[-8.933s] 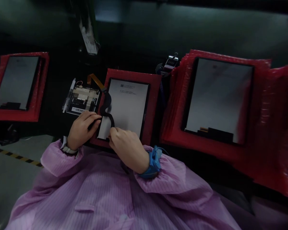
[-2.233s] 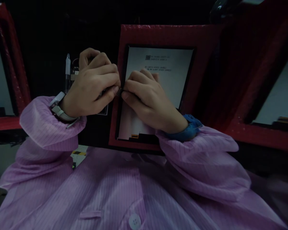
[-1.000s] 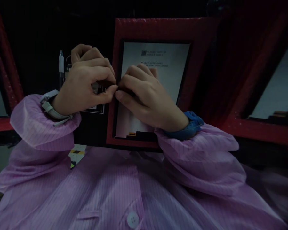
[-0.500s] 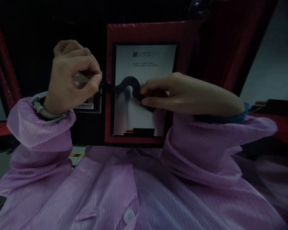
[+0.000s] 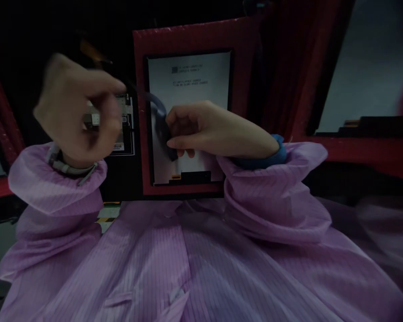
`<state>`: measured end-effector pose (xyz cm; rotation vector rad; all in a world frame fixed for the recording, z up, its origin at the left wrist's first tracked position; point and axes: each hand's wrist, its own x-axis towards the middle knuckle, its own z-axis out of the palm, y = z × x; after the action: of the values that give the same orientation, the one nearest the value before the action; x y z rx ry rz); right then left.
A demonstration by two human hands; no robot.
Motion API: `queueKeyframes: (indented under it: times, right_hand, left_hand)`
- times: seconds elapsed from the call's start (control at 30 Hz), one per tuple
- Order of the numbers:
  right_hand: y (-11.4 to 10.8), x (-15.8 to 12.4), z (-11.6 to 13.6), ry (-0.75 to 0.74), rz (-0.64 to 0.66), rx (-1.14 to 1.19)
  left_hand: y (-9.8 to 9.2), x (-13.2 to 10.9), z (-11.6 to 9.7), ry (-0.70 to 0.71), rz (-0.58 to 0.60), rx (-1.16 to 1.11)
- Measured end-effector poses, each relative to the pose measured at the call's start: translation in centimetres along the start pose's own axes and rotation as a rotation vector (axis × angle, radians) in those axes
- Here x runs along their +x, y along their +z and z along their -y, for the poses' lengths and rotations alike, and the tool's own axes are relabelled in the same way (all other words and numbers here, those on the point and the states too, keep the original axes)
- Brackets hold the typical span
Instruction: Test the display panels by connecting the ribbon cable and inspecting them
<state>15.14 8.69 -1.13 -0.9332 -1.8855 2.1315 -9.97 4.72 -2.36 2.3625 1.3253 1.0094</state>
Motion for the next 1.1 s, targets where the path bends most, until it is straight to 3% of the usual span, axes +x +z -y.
queueKeyframes:
  times: [0.07,0.13,0.33,0.47,0.63,0.73,0.9,1.0,1.1]
  right_hand:
    - [1.0,-0.8,-0.4,-0.004,-0.116,0.019]
    - [2.1,-1.7,-0.9,0.009,-0.254,0.055]
    - [4.7,-3.8,-2.1,0.003,-0.455,0.029]
    - [4.9,-4.0,-2.4,0.011,-0.492,0.057]
    - [4.4,-3.7,-2.5,0.009,-0.515,0.2]
    - [4.1,-3.5,-2.7,0.002,-0.502,0.217]
    - [4.1,-3.3,-3.3,-0.073,-0.529,0.186]
    - [4.4,-3.4,-3.6,-0.114,-0.56,0.135]
    - [4.7,-3.5,-3.8,-0.122,-0.567,0.121]
  left_hand:
    - [0.2,0.4,-1.1,0.228,-0.118,0.107]
    - [0.6,0.7,-2.2,0.383,-0.149,0.184]
    - [1.4,0.8,-3.5,0.425,-0.001,0.12]
    - [1.6,0.8,-3.7,0.474,0.06,0.115]
    - [1.7,0.5,-4.2,0.432,0.106,0.113]
    - [1.9,-0.3,-5.9,0.402,0.169,0.096]
    - [3.1,-3.6,-10.0,0.136,0.377,0.275]
    - [4.3,-6.0,-11.2,0.05,0.337,0.317]
    - [5.3,-7.6,-11.3,0.065,0.216,0.373]
